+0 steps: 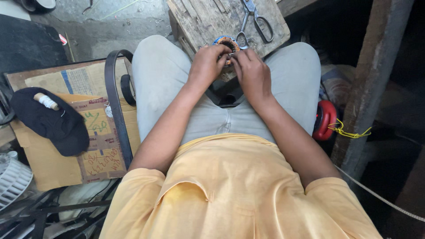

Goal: The person winds copper wire around a small circular coil form using both hands. They use scissors to cut the wire and tie a knot to secure the winding. The person then picks up a spool of white thread and begins to wrap it around the coil.

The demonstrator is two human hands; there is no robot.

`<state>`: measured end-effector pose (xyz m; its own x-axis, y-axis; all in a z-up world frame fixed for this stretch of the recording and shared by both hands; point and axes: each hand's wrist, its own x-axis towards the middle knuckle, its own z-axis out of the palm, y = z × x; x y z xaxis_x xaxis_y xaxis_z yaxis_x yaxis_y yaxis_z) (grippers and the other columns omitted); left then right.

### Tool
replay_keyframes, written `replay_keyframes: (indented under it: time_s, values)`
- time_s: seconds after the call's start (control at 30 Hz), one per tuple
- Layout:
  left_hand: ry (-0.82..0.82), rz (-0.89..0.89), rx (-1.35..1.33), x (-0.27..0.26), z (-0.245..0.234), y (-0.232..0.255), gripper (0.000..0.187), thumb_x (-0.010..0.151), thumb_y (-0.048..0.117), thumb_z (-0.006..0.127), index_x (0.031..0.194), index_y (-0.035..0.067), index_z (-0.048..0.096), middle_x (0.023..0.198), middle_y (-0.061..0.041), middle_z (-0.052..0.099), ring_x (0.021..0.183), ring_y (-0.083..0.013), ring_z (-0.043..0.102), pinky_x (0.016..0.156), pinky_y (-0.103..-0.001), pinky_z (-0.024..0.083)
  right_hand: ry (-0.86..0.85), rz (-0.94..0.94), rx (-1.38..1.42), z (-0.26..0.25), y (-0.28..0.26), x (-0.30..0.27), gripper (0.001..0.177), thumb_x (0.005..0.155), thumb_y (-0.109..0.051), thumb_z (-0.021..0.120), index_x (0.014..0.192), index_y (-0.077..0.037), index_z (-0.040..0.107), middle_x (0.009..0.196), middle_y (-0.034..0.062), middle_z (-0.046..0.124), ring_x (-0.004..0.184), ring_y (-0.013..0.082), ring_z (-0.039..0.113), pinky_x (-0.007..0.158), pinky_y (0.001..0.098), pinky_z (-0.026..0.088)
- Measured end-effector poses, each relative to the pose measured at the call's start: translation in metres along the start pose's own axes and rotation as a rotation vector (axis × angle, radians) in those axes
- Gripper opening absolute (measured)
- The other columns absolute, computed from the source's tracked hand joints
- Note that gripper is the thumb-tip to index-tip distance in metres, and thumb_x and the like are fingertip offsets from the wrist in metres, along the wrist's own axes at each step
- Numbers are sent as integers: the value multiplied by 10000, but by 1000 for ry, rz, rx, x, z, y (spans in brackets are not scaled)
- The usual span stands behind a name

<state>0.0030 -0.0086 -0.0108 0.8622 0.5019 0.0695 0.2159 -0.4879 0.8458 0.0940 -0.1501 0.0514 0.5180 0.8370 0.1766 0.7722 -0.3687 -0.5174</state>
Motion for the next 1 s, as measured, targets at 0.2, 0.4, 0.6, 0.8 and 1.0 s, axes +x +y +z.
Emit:
replay_keyframes:
  time_s: [0.2,0.4,0.6,0.8,1.0]
  values:
    - [17,15,-2,-1,-2,0,161,857,97,733,1014,72,758,972,-147,750,926,-378,689,855,-469,538,-11,-56,-48,8,3,8,75,944,-94,732,996,-51,700,956,123,604,933,340,640,773,444,521]
    - [12,4,0,2,-6,1,120,867,91,733,983,70,754,929,-162,740,892,-373,710,806,-482,553,-46,-40,-1,24,19,19,142,910,-121,744,967,-40,641,981,145,584,935,353,618,781,469,493]
    - [23,-40,-7,4,-4,-1,137,842,105,749,977,80,753,904,-163,742,854,-372,710,769,-480,555,-13,-109,0,31,28,24,161,929,-115,722,1022,-45,610,1017,129,575,973,350,585,835,471,407]
    - [18,-10,43,2,-1,3,138,826,85,760,965,87,762,888,-172,739,868,-388,701,793,-501,539,89,9,393,33,31,29,87,1018,-37,619,1057,5,553,1024,134,531,886,262,577,791,368,494]
    - [44,37,21,1,1,0,136,817,64,738,952,79,747,883,-174,732,846,-392,702,789,-504,547,-9,64,448,43,46,29,64,1070,-32,620,1077,16,580,998,119,566,865,203,589,770,343,496]
